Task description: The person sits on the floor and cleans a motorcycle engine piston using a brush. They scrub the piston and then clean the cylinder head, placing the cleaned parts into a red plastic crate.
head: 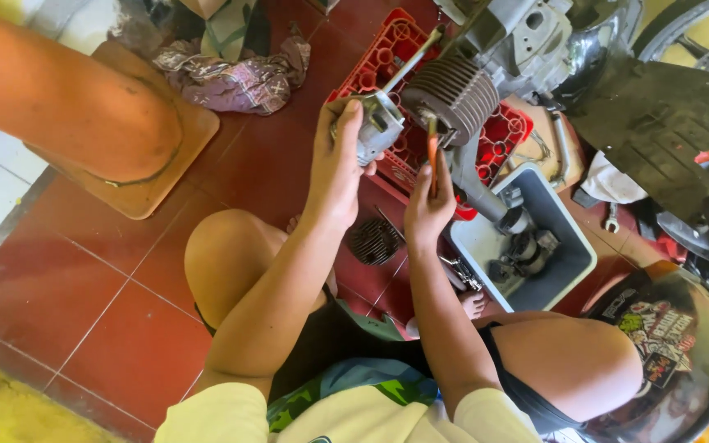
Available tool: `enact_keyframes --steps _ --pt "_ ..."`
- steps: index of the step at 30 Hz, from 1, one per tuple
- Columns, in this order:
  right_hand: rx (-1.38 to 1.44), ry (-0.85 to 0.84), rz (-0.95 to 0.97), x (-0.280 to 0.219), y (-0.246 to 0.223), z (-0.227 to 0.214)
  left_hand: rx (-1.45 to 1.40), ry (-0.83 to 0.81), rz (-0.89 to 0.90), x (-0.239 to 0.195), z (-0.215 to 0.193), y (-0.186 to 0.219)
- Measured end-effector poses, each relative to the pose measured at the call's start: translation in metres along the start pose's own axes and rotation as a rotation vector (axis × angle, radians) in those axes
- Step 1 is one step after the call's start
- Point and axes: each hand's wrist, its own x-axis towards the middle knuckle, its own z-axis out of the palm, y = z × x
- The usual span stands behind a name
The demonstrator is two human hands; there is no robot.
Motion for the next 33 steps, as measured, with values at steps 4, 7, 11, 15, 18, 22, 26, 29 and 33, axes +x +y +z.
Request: enact_keyframes --steps 4,7,11,15,18,22,26,29,33 --pt "0.243 0.143 0.141 0.018 0.022 0.034 0.036 0.013 0.021 -0.003 0.002 -0.002" --pt "0.288 0.119 0.077 0.029 0.046 0.030 0.099 -0.020 0.007 -0.002 -0.001 -0.008" --pt "-0.238 -0.124 -0.151 0.038 0.040 -0.016 0.139 0.001 -0.012 0.001 -0.007 -0.017" --pt "-0.602 -0.556 -0.249 0.032 0.032 -0.086 0.170 -0.019 -0.022 0.006 -0.007 -0.030" --pt "-0.554 -0.388 -0.261 0.015 0.024 -0.097 0.200 -0.014 -0.041 0.011 -0.002 -0.036" --pt "-0.515 -0.270 -0.293 0.019 -0.004 -0.068 0.207 -0.007 -0.050 0.004 0.007 -0.031" --pt "-0.451 -0.144 -0.206 0.029 -0.005 -0.030 0.241 -0.025 -0.067 0.013 0.005 -0.042" --pt "-0.423 -0.236 -0.009 0.022 -0.012 -0.025 0.222 -0.058 -0.101 0.011 0.000 -0.040" --pt "-0.660 -0.660 0.100 0.036 0.002 -0.066 0.102 -0.158 -0.209 0.015 -0.009 -0.037"
